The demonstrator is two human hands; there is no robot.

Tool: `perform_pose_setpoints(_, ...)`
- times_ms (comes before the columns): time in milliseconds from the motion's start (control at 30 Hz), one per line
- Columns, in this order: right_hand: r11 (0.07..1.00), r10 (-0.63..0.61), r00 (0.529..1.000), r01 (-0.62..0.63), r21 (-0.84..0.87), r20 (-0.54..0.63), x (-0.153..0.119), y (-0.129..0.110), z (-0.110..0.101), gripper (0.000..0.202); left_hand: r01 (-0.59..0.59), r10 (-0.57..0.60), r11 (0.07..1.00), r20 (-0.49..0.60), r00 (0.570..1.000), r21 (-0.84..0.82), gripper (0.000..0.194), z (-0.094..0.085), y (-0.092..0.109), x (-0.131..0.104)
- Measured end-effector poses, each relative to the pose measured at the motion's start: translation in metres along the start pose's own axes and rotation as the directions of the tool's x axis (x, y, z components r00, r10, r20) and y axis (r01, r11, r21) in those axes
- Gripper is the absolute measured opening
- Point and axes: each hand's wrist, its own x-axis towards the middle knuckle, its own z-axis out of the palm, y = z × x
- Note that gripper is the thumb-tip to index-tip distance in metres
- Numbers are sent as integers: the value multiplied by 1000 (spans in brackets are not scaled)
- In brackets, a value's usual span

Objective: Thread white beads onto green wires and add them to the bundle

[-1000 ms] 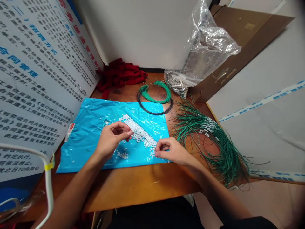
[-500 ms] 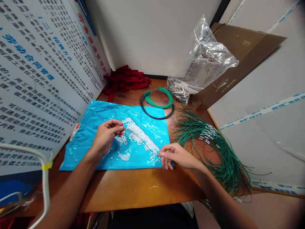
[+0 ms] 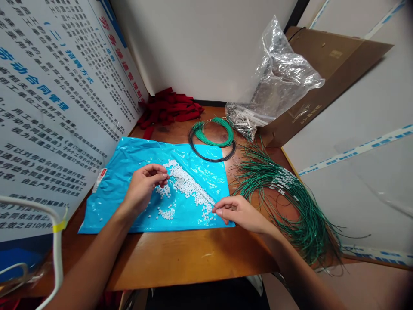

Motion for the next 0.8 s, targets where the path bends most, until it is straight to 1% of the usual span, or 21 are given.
perform_pose_setpoints(133, 1000, -17, 999, 17, -12, -49, 1, 4, 3, 21, 6, -6, 1000, 6, 1000, 11, 15, 1, 1, -1)
perform_pose_setpoints(233, 999, -12, 998, 10, -38, -56, 1, 7, 3, 20, -5, 5, 1000, 2, 1000, -5, 16, -2, 0, 1)
perform_pose_setpoints(300, 997, -10, 998, 6, -72, -58, -2, 7, 0, 18, -15, 15, 1000, 1, 1000, -12, 17, -4, -1, 2)
perform_pose_setpoints(367, 995, 0, 998, -6, -101, -68, -7, 6, -7, 22, -28, 28, 1000, -6, 1000, 5, 17, -6, -1, 3)
perform_pose_setpoints(433, 989, 11, 997, -22, -145, -73, -14, 4, -17, 29, -57, 57, 997, -11, 998, 49, 16, -7, 0, 3)
perform_pose_setpoints(533, 963, -14, 997, -6, -269, -71, -25, 0, -30, 19, -114, 115, 982, 0, 993, 152, 14, -7, 1, 3)
perform_pose_setpoints(633, 927, -89, 991, 47, -372, -97, -31, -1, -31, 18, -125, 115, 956, 53, 992, 266, 14, -5, 2, 2)
perform_pose_setpoints(700, 901, -150, 982, 87, -425, -118, -32, -1, -27, 19, -149, 118, 918, 105, 987, 368, 16, -2, 1, 0)
perform_pose_setpoints(733, 886, -181, 975, 106, -451, -126, -32, -1, -24, 19, -197, 159, 876, 122, 980, 440, 17, -1, 2, -1)
perform_pose_setpoints(767, 870, -214, 967, 126, -477, -135, -32, -1, -22, 20, -269, 235, 810, 131, 963, 521, 18, 2, 3, -3)
perform_pose_setpoints(800, 852, -247, 958, 144, -503, -144, -32, -2, -20, 20, -354, 339, 718, 144, 930, 600, 20, 5, 5, -6)
